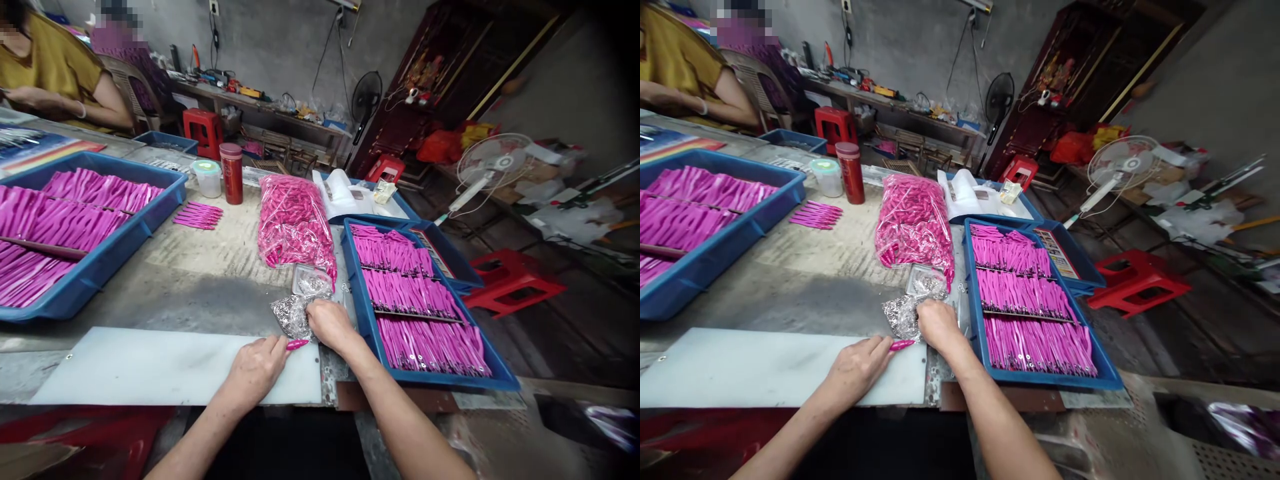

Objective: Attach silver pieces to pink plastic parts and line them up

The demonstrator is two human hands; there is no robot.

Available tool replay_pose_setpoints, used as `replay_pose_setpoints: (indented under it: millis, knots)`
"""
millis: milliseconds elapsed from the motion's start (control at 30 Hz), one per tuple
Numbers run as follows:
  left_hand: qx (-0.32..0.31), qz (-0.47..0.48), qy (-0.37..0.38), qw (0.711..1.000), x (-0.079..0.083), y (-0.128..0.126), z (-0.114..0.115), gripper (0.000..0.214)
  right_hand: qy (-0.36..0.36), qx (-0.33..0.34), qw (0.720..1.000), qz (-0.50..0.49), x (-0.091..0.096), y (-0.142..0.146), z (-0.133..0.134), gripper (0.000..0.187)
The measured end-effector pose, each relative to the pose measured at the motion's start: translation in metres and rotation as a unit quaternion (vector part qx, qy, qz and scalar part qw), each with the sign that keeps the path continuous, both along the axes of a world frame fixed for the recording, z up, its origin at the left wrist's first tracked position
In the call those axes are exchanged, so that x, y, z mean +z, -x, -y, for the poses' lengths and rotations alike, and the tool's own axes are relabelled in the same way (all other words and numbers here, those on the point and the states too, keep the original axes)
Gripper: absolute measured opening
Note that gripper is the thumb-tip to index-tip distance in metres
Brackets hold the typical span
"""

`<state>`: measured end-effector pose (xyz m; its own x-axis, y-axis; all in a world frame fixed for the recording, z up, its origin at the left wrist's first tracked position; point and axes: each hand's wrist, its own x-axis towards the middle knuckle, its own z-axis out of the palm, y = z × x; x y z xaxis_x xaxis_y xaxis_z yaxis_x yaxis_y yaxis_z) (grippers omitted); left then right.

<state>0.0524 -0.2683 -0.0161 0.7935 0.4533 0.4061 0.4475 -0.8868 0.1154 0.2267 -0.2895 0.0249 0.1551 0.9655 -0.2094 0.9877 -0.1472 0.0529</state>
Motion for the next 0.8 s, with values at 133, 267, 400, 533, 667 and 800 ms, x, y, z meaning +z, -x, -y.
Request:
replay_pose_setpoints:
  millis: [133,267,400,533,667,800]
  knots:
    - [-0.002,0.003,-0.002,1.0,-0.001,0.0,0.0,0.016,-0.004,0.007,1.0,0.001,0.0,-0.002,0.002,0.025]
    - [-0.002,0.002,-0.003,1.0,-0.001,0.001,0.001,0.015,0.002,0.01,1.0,-0.003,0.001,-0.007,0.002,0.025]
    - [0.0,0.004,0.005,1.0,0.001,0.0,0.001,0.015,0.012,0.006,1.0,-0.001,0.001,-0.008,0.001,0.026]
    - [-0.001,0.003,0.015,1.0,0.002,0.001,0.001,0.015,0.017,-0.004,1.0,0.005,0.003,-0.004,0.0,0.027]
    - [-0.003,-0.004,0.02,1.0,0.003,0.001,0.001,0.015,0.019,-0.019,1.0,0.015,0.002,0.001,-0.003,0.028]
    - [-0.002,0.005,0.02,1.0,0.004,0.001,0.002,0.015,0.018,-0.021,0.999,0.02,0.0,0.003,-0.005,0.027]
